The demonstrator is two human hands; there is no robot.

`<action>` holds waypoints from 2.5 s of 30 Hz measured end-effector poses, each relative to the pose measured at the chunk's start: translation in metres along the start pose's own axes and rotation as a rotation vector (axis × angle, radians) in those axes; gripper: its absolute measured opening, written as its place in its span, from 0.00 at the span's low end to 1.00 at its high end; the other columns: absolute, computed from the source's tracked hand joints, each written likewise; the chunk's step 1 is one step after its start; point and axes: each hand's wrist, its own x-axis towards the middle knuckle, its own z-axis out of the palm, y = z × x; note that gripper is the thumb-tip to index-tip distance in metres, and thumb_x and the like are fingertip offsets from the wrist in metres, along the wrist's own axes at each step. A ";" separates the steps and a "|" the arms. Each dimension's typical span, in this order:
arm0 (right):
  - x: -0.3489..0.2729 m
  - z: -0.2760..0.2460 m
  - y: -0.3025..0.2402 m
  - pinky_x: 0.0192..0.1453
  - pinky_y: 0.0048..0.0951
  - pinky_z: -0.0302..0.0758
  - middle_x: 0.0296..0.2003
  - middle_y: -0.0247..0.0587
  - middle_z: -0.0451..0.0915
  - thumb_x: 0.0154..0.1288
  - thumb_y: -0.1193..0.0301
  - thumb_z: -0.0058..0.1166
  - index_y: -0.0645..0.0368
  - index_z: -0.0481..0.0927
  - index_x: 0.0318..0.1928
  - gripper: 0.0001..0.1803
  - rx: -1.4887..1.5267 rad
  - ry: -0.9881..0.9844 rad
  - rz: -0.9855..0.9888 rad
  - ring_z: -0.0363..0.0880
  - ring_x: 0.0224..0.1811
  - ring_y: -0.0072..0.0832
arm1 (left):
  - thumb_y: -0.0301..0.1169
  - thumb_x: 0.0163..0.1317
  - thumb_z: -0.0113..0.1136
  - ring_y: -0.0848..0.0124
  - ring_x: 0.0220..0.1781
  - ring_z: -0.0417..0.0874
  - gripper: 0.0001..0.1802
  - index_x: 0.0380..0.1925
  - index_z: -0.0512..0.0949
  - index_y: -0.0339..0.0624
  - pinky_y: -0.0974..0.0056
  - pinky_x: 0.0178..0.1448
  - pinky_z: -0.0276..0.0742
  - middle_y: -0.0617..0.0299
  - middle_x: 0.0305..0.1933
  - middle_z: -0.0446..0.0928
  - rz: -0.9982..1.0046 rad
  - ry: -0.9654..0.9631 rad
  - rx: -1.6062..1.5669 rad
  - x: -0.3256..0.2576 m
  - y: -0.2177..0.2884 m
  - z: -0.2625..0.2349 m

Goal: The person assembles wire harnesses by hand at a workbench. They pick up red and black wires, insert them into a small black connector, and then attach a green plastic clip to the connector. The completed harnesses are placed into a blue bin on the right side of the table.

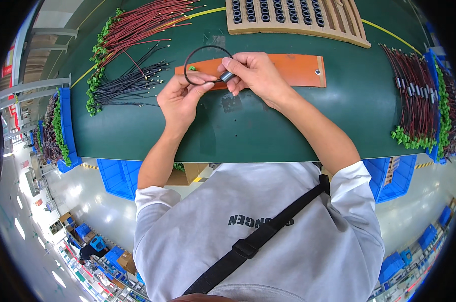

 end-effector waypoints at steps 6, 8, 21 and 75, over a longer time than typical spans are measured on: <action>0.000 -0.001 0.002 0.29 0.20 0.77 0.27 0.34 0.80 0.80 0.60 0.53 0.67 0.83 0.43 0.19 -0.010 0.018 0.015 0.78 0.25 0.17 | 0.14 0.54 0.71 0.64 0.45 0.87 0.08 0.31 0.82 0.35 0.61 0.50 0.83 0.56 0.39 0.89 0.176 -0.005 0.252 0.001 -0.003 0.000; 0.001 -0.002 0.003 0.29 0.20 0.77 0.27 0.34 0.80 0.79 0.60 0.54 0.68 0.83 0.43 0.20 -0.007 0.013 0.009 0.78 0.25 0.17 | 0.13 0.53 0.71 0.63 0.45 0.86 0.09 0.30 0.81 0.34 0.59 0.53 0.81 0.54 0.40 0.88 0.284 -0.087 0.364 0.004 -0.001 -0.001; -0.004 0.006 0.003 0.31 0.20 0.80 0.30 0.39 0.83 0.75 0.65 0.61 0.69 0.83 0.46 0.16 -0.019 0.003 -0.034 0.81 0.26 0.18 | 0.13 0.56 0.71 0.63 0.53 0.85 0.09 0.33 0.81 0.33 0.60 0.56 0.84 0.48 0.54 0.82 0.131 -0.085 0.260 0.001 0.002 0.005; -0.039 -0.068 -0.006 0.39 0.22 0.81 0.29 0.36 0.88 0.73 0.67 0.62 0.65 0.88 0.35 0.13 -0.479 0.390 -0.387 0.85 0.32 0.19 | 0.29 0.72 0.64 0.77 0.26 0.80 0.09 0.40 0.87 0.33 0.72 0.30 0.75 0.60 0.34 0.86 -0.361 -0.452 -0.089 0.071 -0.016 0.066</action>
